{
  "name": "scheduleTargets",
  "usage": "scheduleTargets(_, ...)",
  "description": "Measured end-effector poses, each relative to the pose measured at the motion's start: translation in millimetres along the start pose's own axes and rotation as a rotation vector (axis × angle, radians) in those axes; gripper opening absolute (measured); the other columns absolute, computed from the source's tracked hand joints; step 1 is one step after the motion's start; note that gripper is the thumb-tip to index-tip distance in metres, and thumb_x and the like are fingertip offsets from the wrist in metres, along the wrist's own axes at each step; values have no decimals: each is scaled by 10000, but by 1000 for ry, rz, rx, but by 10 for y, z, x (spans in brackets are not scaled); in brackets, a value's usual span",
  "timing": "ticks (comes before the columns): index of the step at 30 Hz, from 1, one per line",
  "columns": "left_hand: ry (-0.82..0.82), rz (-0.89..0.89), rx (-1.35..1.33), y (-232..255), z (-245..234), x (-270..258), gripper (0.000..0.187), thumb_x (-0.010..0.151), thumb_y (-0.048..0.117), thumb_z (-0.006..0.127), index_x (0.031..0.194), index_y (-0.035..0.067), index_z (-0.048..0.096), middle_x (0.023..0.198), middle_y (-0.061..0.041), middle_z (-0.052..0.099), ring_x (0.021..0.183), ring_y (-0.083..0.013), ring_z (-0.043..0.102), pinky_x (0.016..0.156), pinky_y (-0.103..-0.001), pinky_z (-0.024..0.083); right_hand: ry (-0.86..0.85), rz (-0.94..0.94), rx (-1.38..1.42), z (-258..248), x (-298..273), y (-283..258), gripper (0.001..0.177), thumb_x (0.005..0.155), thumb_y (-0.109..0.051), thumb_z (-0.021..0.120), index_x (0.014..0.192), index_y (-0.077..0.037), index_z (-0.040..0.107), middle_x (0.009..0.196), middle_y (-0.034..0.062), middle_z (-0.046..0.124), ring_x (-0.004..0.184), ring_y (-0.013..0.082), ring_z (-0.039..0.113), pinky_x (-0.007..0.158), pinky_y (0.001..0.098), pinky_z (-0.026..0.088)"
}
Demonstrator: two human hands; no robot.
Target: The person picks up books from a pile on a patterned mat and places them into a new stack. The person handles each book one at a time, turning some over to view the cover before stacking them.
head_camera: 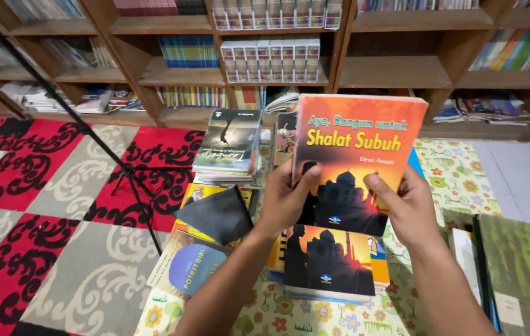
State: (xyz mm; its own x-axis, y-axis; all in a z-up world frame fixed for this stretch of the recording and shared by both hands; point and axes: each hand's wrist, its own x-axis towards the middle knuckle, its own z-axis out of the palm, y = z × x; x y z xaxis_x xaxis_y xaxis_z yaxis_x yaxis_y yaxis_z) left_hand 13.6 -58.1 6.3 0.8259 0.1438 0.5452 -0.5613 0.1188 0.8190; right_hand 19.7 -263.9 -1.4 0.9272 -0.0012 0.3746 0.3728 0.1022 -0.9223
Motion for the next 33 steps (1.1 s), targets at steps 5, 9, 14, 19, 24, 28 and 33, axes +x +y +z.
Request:
scheduleTargets(5, -15, 5, 4, 98, 17, 18, 379, 969, 136, 703, 640, 132, 514, 518, 15, 540, 548, -49, 474, 532, -216, 385, -20, 28, 68, -3, 55, -199, 188, 970, -80, 681, 1135, -49, 598, 754, 30, 629, 596, 52, 571, 525, 187, 465)
scheduleTargets(9, -15, -25, 7, -21, -11, -15, 396, 969, 150, 713, 640, 133, 493, 520, -3, 553, 552, -63, 463, 538, -221, 374, -50, 52, 58, -66, 61, -180, 176, 990, -98, 649, 1146, -64, 577, 762, 47, 667, 596, 44, 563, 502, 162, 418)
scheduleTargets(14, -87, -103, 69, -28, -106, 43, 354, 994, 174, 676, 686, 114, 512, 538, -15, 536, 559, -80, 468, 546, -249, 379, -60, 117, 68, -118, 73, -187, 164, 959, -73, 679, 1099, -45, 599, 748, 99, 691, 586, 108, 619, 493, 227, 499)
scheduleTargets(19, -220, -275, 92, -63, -267, 137, 168, 1001, 200, 670, 969, 40, 630, 701, -40, 634, 591, -104, 566, 527, -263, 478, -53, 219, 92, -154, 158, -109, 167, 939, -65, 703, 1041, -31, 576, 696, 135, 677, 514, 171, 654, 429, 264, 528)
scheduleTargets(24, -493, -575, 276, 142, -420, 197, 381, 946, 134, 653, 1190, -47, 424, 708, -197, 662, 493, -245, 672, 434, -359, 548, -150, 304, -137, -114, 169, -76, 273, 915, -56, 675, 1164, 23, 596, 664, 80, 577, 509, 112, 567, 396, 213, 434)
scheduleTargets(28, -588, -687, 391, 94, -457, 233, 788, 933, 180, 670, 1431, -78, 116, 625, -223, 691, 438, -300, 679, 451, -375, 611, -250, 446, -267, -203, 213, 82, 375, 935, -101, 649, 1262, 57, 558, 750, 215, 672, 497, 205, 610, 395, 286, 495)
scheduleTargets(33, -698, -747, 538, 56, -500, 271, 940, 874, 287, 700, 1515, -26, 87, 711, -216, 732, 513, -285, 730, 538, -374, 661, -355, 513, -354, -155, 246, -10, 723, 885, -55, 688, 1490, 102, 326, 847, 351, 679, 520, 348, 692, 394, 374, 550)
